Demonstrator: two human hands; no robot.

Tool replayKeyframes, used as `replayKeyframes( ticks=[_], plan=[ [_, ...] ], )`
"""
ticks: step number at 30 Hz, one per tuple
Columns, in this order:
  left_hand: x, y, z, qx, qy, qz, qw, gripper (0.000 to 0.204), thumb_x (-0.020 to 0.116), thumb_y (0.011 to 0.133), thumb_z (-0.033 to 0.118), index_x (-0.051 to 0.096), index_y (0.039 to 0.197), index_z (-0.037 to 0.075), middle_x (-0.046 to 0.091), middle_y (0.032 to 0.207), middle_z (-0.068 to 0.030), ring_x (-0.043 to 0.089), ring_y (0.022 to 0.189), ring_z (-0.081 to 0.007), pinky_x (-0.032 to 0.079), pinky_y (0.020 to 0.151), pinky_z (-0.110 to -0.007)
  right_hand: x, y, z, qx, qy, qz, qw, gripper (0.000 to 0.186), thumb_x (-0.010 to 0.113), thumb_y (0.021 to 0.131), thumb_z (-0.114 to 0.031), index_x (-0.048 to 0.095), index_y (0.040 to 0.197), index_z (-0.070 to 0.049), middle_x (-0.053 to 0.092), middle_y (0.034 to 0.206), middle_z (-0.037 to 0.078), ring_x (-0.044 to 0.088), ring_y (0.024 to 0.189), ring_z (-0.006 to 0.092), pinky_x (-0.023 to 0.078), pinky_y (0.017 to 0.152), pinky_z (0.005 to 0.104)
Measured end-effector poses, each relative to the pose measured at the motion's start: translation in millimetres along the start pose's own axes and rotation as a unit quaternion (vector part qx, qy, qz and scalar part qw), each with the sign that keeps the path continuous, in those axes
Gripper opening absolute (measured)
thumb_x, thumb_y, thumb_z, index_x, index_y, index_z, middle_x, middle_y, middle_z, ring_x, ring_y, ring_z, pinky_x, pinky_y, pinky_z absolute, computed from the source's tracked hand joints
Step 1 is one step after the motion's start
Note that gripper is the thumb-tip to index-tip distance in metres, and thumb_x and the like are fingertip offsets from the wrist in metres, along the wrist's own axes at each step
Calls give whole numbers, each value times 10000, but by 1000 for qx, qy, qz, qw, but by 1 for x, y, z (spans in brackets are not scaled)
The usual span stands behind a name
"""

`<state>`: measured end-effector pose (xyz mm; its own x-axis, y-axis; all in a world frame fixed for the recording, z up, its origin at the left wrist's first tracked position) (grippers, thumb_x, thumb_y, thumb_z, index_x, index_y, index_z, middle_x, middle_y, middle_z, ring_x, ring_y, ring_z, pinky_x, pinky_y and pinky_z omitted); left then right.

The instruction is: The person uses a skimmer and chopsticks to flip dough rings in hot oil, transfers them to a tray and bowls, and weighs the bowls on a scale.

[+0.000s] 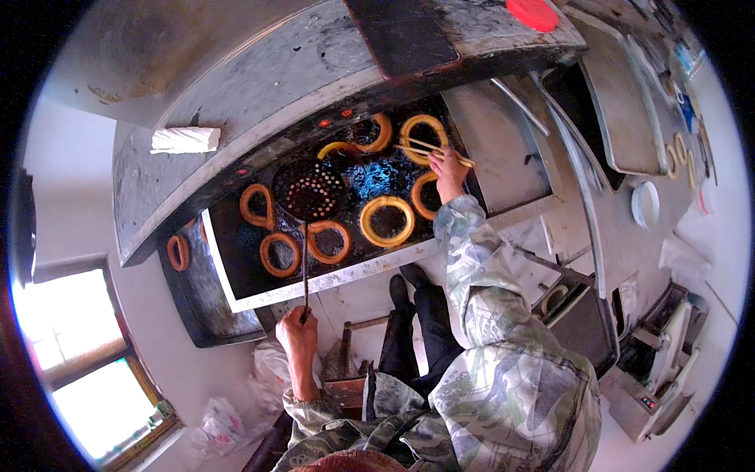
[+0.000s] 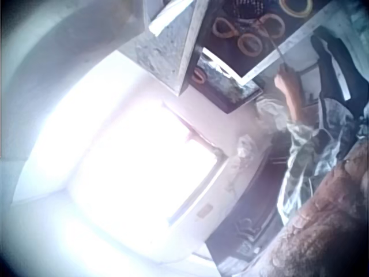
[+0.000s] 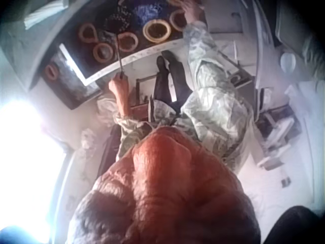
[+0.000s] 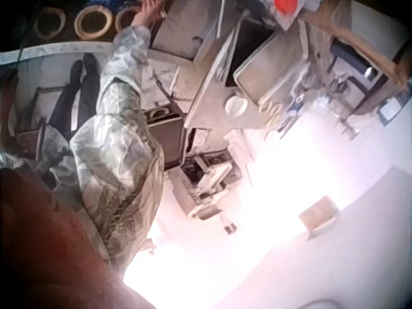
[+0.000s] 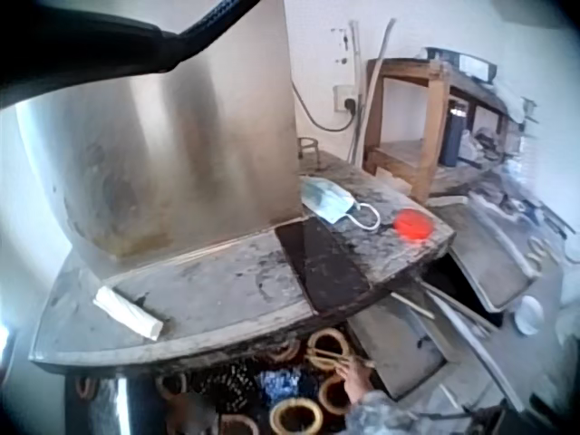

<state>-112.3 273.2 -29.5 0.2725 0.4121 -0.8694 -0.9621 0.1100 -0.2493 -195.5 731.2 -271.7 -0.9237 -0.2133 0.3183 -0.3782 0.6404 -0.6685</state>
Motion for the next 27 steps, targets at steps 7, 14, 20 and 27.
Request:
replayKeyframes(
  ticks=[7,14,20,27],
  plan=[
    [8,1,0,15,11,-10,1000,174,615,742,134,678,864,27,653,809,-165,635,743,-360,484,668,-432,31,-27,-39,-200,-99,-137,965,387,637,916,-342,585,1143,-33,679,1009,135,707,857,255,549,662,299],
    [4,-6,-9,46,19,-15,999,166,624,734,137,681,853,36,651,787,-166,633,728,-367,483,653,-438,-63,-101,-116,-182,-234,-110,949,349,588,942,-304,609,1101,5,702,892,130,714,754,202,532,582,230],
    [8,1,-5,90,38,-27,995,133,632,730,144,670,813,47,646,762,-173,629,708,-376,483,639,-448,-114,-131,-121,-218,-325,-64,918,339,561,961,-295,629,1066,20,695,874,111,710,724,179,518,563,217],
    [10,2,-5,88,48,-25,995,110,612,722,129,652,791,53,630,742,-175,615,692,-395,479,622,-478,-31,-112,-78,-272,-182,-96,940,363,600,941,-309,606,1108,13,691,936,135,706,770,202,536,639,248]
  ],
)
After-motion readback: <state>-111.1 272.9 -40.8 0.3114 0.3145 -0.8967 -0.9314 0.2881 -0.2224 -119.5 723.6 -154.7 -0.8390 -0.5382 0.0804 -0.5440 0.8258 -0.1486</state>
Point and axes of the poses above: each hand's wrist, its own y-axis towards the middle knuckle, its own x-axis out of the palm, z = x × y, the point moved 3 cm from there along y, towards the middle knuckle
